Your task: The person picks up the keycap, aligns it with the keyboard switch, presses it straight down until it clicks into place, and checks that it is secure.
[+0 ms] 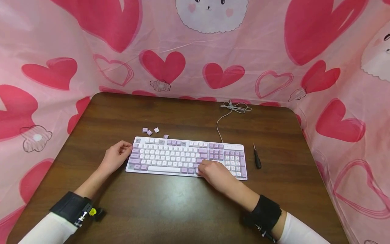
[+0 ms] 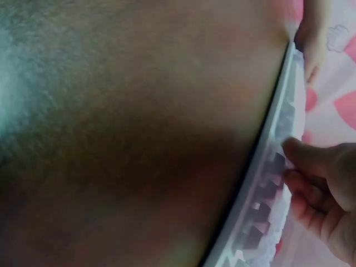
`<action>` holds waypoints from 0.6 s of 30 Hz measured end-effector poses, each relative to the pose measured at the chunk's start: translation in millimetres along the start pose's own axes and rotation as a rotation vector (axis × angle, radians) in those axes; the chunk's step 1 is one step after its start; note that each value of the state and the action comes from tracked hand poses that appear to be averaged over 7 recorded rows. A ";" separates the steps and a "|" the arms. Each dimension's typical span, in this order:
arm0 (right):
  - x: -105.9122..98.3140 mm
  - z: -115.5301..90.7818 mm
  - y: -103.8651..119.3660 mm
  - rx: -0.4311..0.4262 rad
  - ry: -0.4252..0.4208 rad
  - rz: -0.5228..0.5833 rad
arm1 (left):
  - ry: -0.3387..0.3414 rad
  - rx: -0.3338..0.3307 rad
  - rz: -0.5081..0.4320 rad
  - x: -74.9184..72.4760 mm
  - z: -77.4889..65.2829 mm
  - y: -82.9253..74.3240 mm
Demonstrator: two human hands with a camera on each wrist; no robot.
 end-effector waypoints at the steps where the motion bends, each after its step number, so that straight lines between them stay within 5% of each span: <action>1: 1.5 -0.2 0.4 0.004 -0.015 -0.005 | 0.001 0.000 -0.003 -0.3 -0.1 0.2; 18: 9.7 -2.9 5.7 -0.041 -0.096 -0.085 | -0.017 0.011 0.002 -1.1 0.5 -1.1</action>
Point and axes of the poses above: each hand's wrist, its own z-axis towards the middle knuckle, its own x-axis out of the palm, y = z × x, the point moved 2 cm from there along z, towards the middle knuckle, and after that the axes turned 14 degrees about x, right-handed, at the moved point
